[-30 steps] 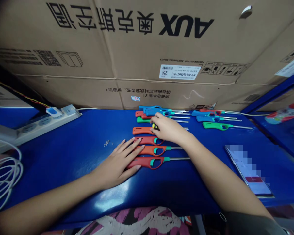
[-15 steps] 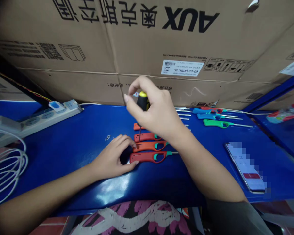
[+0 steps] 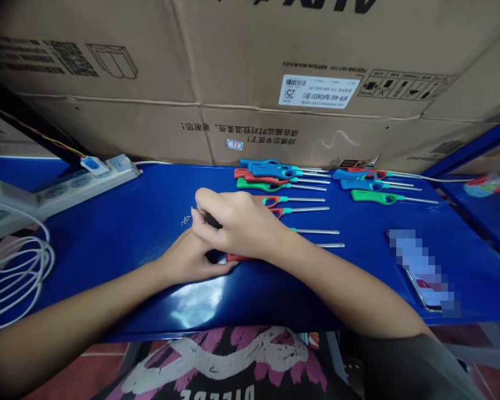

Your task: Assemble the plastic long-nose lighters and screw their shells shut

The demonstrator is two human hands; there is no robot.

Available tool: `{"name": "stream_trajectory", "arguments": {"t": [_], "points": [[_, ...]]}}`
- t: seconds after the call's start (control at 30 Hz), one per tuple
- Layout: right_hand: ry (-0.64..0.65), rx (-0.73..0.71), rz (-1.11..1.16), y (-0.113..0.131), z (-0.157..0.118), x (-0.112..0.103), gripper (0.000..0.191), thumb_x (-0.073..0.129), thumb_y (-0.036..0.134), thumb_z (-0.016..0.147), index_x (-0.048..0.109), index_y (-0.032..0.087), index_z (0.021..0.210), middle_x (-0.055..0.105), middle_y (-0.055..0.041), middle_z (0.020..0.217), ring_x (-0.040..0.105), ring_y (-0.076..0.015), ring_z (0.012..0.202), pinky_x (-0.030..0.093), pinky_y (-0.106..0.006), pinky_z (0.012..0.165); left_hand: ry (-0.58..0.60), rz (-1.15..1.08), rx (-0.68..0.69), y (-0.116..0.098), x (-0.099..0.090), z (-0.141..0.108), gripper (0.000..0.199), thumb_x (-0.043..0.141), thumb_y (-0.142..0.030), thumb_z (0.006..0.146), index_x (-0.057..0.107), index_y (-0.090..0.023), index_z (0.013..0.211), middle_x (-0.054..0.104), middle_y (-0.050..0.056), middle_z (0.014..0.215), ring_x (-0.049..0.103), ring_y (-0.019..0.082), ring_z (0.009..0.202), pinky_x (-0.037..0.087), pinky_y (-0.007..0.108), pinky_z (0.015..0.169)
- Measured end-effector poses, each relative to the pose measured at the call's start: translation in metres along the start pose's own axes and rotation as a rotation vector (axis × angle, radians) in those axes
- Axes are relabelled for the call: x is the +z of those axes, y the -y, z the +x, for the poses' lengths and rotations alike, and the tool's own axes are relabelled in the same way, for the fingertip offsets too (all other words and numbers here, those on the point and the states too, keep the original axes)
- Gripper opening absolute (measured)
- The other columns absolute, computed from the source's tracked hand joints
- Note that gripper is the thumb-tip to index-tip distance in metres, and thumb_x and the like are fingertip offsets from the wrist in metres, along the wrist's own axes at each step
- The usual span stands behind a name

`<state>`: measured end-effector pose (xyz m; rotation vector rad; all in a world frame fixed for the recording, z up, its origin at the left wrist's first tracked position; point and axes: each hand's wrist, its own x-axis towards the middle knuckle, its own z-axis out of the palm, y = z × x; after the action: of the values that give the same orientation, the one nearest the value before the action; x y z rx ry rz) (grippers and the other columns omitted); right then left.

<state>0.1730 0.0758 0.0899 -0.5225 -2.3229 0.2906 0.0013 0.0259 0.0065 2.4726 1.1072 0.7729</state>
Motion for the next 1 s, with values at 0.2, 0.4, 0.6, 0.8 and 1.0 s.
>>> {"name": "stream_trajectory", "arguments": {"t": [0.2, 0.4, 0.6, 0.8, 1.0], "points": [[0.007, -0.007, -0.062, 0.002, -0.001, 0.000, 0.019, 0.048, 0.022, 0.096, 0.049, 0.021, 0.077, 0.050, 0.0038, 0.063, 0.045, -0.0100, 0.057, 0.034, -0.024, 0.057, -0.018, -0.004, -0.005, 0.000, 0.001, 0.000, 0.038, 0.074, -0.034, 0.083, 0.072, -0.021, 0.119, 0.074, 0.009, 0.119, 0.067, 0.032, 0.112, 0.056, 0.049, 0.097], [0.037, -0.017, -0.127, 0.008, -0.002, -0.002, 0.021, 0.048, 0.022, 0.097, 0.055, 0.018, 0.077, 0.050, 0.0036, 0.062, 0.046, -0.0101, 0.057, 0.033, -0.024, 0.056, -0.026, 0.017, -0.004, -0.003, 0.002, 0.001, 0.034, 0.074, -0.034, 0.083, 0.071, -0.019, 0.113, 0.075, 0.009, 0.110, 0.070, 0.031, 0.103, 0.058, 0.045, 0.089], [0.076, 0.020, -0.188, 0.011, -0.003, -0.001, 0.026, 0.044, 0.024, 0.098, 0.058, 0.017, 0.079, 0.054, 0.0018, 0.063, 0.049, -0.0109, 0.057, 0.033, -0.025, 0.056, -0.040, 0.019, -0.021, -0.001, 0.004, 0.000, 0.032, 0.073, -0.032, 0.083, 0.070, -0.018, 0.111, 0.074, 0.010, 0.111, 0.069, 0.031, 0.104, 0.058, 0.046, 0.088], [0.176, 0.027, -0.337, 0.013, 0.001, -0.005, 0.040, 0.037, 0.037, 0.103, 0.061, 0.017, 0.078, 0.059, -0.0013, 0.062, 0.052, -0.0137, 0.057, 0.027, -0.029, 0.054, -0.056, 0.005, -0.052, -0.001, 0.004, 0.001, 0.027, 0.073, -0.030, 0.081, 0.071, -0.020, 0.106, 0.074, 0.008, 0.104, 0.069, 0.028, 0.097, 0.058, 0.043, 0.084], [0.438, 0.098, -0.500, 0.033, 0.009, -0.032, 0.041, 0.038, 0.040, 0.103, 0.064, 0.017, 0.081, 0.061, -0.0038, 0.060, 0.052, -0.0181, 0.054, 0.017, -0.032, 0.052, -0.043, 0.020, -0.088, -0.004, 0.003, 0.002, 0.013, 0.072, -0.031, 0.081, 0.070, -0.020, 0.087, 0.072, 0.005, 0.090, 0.067, 0.026, 0.090, 0.056, 0.041, 0.083]]}}
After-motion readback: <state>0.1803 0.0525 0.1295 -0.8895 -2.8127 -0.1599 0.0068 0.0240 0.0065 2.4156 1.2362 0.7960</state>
